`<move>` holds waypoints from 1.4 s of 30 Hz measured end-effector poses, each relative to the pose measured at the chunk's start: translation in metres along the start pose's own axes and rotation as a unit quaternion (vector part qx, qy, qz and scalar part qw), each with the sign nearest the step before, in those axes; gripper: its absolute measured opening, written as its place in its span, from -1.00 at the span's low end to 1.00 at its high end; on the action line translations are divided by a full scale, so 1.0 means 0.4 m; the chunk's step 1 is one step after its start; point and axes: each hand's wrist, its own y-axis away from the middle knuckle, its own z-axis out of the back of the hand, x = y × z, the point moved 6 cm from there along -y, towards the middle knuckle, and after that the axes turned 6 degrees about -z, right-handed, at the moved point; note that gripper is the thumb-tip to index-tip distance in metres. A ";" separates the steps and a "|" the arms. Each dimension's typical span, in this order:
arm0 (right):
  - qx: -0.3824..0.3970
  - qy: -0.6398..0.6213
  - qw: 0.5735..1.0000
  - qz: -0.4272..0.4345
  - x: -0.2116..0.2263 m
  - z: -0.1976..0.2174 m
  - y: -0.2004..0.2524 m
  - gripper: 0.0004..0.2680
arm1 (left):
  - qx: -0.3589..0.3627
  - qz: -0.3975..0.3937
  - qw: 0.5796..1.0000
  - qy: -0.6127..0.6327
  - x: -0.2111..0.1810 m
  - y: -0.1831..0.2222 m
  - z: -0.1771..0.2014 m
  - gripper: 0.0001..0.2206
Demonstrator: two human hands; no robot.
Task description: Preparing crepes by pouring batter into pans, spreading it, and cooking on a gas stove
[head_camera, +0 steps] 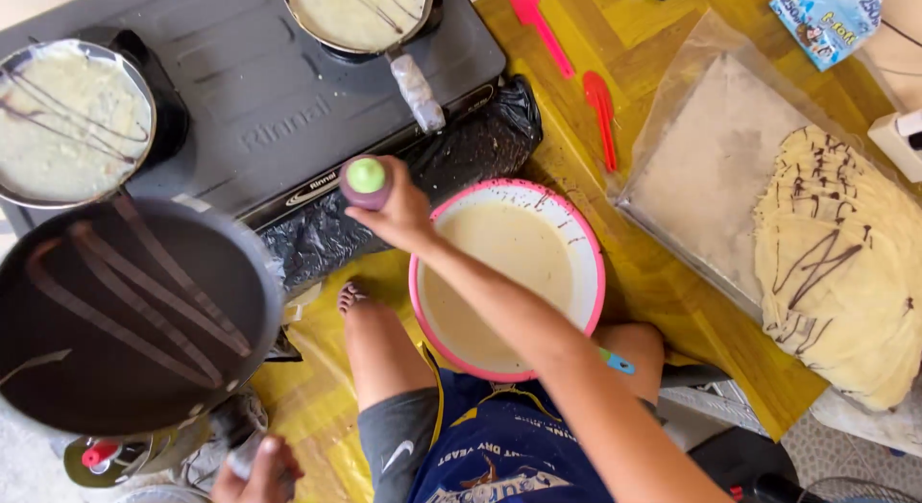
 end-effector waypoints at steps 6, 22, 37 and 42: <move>-0.040 0.003 0.991 0.125 -0.014 -0.015 0.030 -0.10 | -0.005 -0.035 0.999 0.027 0.059 0.069 -0.030 -0.75; 0.095 0.710 0.697 0.036 -0.426 0.660 0.661 -0.93 | 0.309 0.000 0.902 -0.300 -0.149 0.067 -0.604 -0.60; 0.028 0.569 0.802 -0.180 -0.024 0.928 0.639 -0.67 | 0.325 -0.091 0.861 -0.382 -0.200 -0.105 -0.691 -0.48; -0.066 0.537 0.841 -0.035 0.074 0.830 0.647 -0.67 | 0.376 0.107 0.901 -0.189 -0.169 -0.075 -0.735 -0.52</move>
